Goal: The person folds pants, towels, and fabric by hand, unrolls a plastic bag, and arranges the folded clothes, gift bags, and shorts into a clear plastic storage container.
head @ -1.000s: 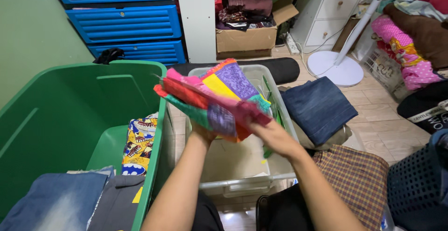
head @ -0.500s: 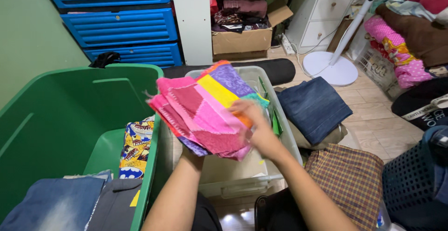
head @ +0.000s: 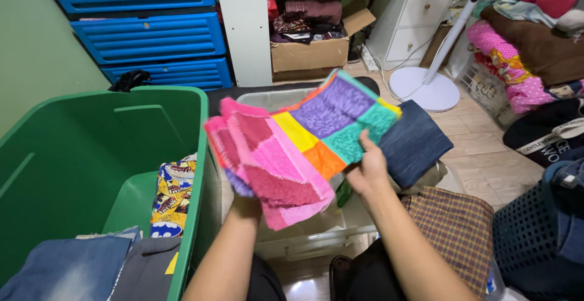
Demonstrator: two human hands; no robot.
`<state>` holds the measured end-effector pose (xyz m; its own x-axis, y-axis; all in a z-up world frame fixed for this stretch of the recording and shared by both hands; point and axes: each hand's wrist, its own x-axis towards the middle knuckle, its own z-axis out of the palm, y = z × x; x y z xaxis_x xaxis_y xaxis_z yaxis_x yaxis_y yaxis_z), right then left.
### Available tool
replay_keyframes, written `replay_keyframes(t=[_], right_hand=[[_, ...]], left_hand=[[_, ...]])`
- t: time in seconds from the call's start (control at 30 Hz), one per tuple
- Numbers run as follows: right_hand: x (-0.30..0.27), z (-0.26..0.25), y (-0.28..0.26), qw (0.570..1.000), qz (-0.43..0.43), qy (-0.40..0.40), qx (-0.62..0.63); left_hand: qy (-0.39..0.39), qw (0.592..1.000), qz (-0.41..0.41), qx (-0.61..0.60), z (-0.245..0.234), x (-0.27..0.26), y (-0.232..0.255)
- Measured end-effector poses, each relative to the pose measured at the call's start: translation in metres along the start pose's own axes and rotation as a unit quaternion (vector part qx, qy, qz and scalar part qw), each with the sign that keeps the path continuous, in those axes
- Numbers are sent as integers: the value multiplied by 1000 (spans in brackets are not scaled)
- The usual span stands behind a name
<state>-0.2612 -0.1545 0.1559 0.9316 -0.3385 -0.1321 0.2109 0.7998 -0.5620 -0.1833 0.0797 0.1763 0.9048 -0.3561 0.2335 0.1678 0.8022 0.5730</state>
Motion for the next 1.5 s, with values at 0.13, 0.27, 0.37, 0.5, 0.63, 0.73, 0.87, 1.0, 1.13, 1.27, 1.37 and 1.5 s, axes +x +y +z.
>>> replay_keyframes(t=[0.13, 0.27, 0.37, 0.5, 0.63, 0.73, 0.87, 1.0, 1.13, 1.27, 1.37, 1.5], right_hand=[[-7, 9, -2, 949, -204, 27, -238], [-44, 43, 4, 728, -315, -234, -561], [-75, 75, 19, 675, -287, -303, -609], [-91, 95, 20, 700, -222, -282, -617], [-82, 81, 20, 673, -222, -260, -656], [-70, 67, 26, 705, -214, -240, -632], [-75, 72, 23, 739, -174, -351, -548], [-95, 79, 34, 653, -228, -384, -612], [-76, 54, 51, 667, -292, -320, -606], [-35, 36, 43, 907, -188, 11, -378], [-40, 43, 4, 987, -106, -24, -123], [-56, 42, -29, 980, -81, -88, -162]], left_hand=[[-14, 999, 40, 4, 19, 18, 0], [-44, 997, 62, 15, 38, 27, -4], [-60, 996, 56, 28, 45, 22, -10], [-36, 995, 88, 22, 42, 22, -8], [-12, 994, 109, 16, 39, 28, -8], [15, 992, 124, 9, 36, 26, -12], [43, 989, 142, 1, 32, 26, -15], [62, 989, 134, -14, 14, 29, -22], [113, 987, -103, -42, -14, 32, -32], [113, 979, -155, -71, -14, 33, -34], [73, 986, -131, -70, -7, 34, -29], [-13, 993, -104, -55, -3, 32, -37]])
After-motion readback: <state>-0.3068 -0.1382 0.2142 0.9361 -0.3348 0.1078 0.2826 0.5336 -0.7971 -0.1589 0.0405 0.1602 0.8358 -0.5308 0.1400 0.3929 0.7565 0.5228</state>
